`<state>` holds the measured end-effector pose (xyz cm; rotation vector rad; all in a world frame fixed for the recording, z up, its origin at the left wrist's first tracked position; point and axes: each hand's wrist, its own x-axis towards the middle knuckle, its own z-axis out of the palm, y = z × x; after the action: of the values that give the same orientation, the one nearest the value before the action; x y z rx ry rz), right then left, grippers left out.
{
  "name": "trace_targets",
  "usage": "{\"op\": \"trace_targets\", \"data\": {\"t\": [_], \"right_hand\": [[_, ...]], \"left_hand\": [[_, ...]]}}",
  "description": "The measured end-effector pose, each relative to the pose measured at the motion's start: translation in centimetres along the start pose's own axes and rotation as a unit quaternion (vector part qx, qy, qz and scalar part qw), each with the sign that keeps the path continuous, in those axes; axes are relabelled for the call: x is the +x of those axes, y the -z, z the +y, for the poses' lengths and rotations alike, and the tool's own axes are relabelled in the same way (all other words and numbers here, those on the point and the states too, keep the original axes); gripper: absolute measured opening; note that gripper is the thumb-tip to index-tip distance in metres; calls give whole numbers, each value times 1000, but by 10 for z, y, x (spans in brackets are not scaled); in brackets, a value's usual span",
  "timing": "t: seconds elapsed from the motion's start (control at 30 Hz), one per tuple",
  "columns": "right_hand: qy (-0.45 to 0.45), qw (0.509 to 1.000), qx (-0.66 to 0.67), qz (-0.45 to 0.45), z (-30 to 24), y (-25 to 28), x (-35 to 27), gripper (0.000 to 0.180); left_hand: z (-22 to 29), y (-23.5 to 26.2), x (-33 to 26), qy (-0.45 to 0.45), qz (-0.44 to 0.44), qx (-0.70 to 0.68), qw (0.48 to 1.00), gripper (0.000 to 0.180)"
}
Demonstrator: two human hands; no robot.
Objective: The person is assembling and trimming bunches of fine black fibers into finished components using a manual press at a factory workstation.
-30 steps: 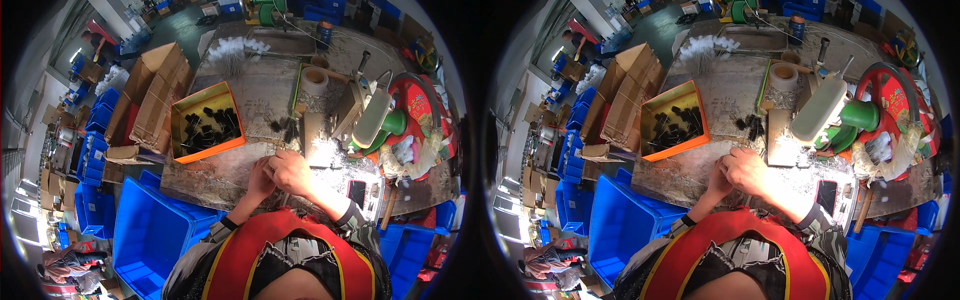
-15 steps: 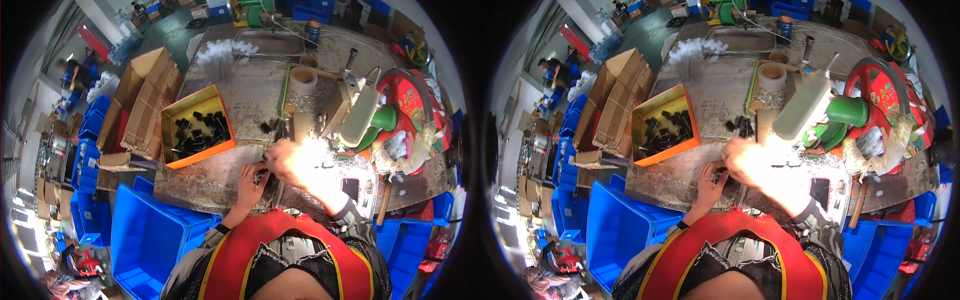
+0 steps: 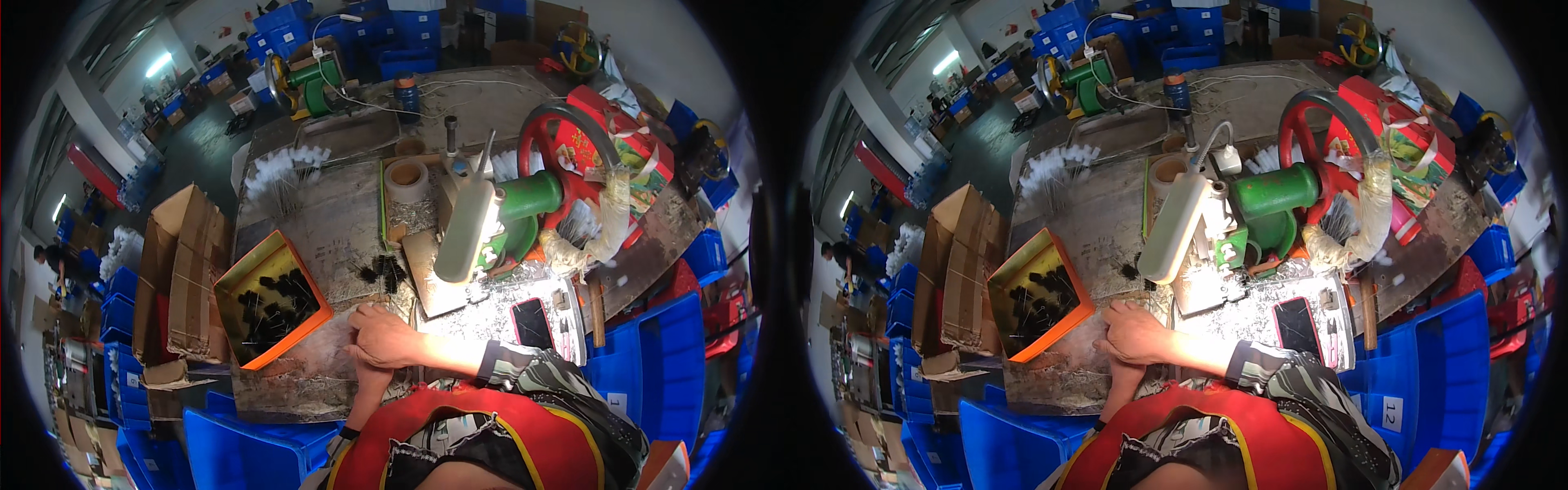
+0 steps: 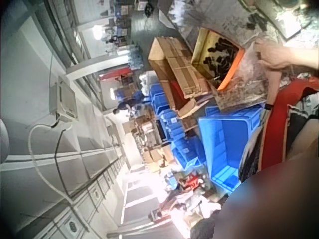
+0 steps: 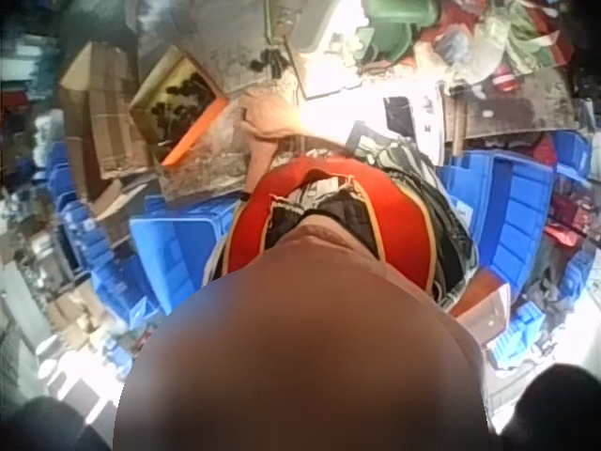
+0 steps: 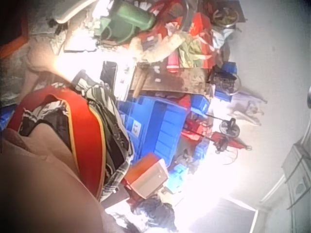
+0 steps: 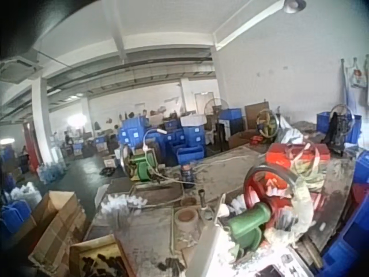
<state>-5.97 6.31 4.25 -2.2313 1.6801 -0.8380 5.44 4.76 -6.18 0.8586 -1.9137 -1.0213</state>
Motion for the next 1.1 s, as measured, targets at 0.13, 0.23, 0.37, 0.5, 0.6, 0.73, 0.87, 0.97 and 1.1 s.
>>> {"op": "trace_targets", "data": {"t": [0.13, 0.23, 0.37, 0.5, 0.6, 0.73, 0.87, 0.97, 1.1], "right_hand": [[18, 1000, 11, 21, 12, -23, 1, 42], [13, 999, 20, 28, 10, -28, 0, 44], [10, 999, 45, 8, 5, -21, -2, 46], [44, 998, -47, -21, -11, -5, -2, 49], [29, 996, -73, 46, 0, -22, 1, 49], [24, 996, -50, 72, 1, -25, 1, 51], [51, 991, 31, 117, -7, -10, -7, 38], [14, 979, 116, 169, -20, 11, -9, 30], [-55, 968, 16, 244, -16, 24, -12, 53]], "left_hand": [[21, 16, 17, -13, -79, 228, 970, 57], [17, 21, 13, 71, -112, 110, 985, 57], [0, 23, 9, 33, -95, 153, 983, 58], [-7, 21, 10, -24, -88, 217, 972, 57], [-11, 21, 10, -67, -76, 266, 959, 56], [-11, 21, 9, -125, -60, 323, 936, 55], [25, 19, 20, -56, 21, 65, 996, 48], [46, 37, 25, 20, -12, -155, 988, 34], [52, 27, 58, 291, 33, -495, 818, 20]]}}
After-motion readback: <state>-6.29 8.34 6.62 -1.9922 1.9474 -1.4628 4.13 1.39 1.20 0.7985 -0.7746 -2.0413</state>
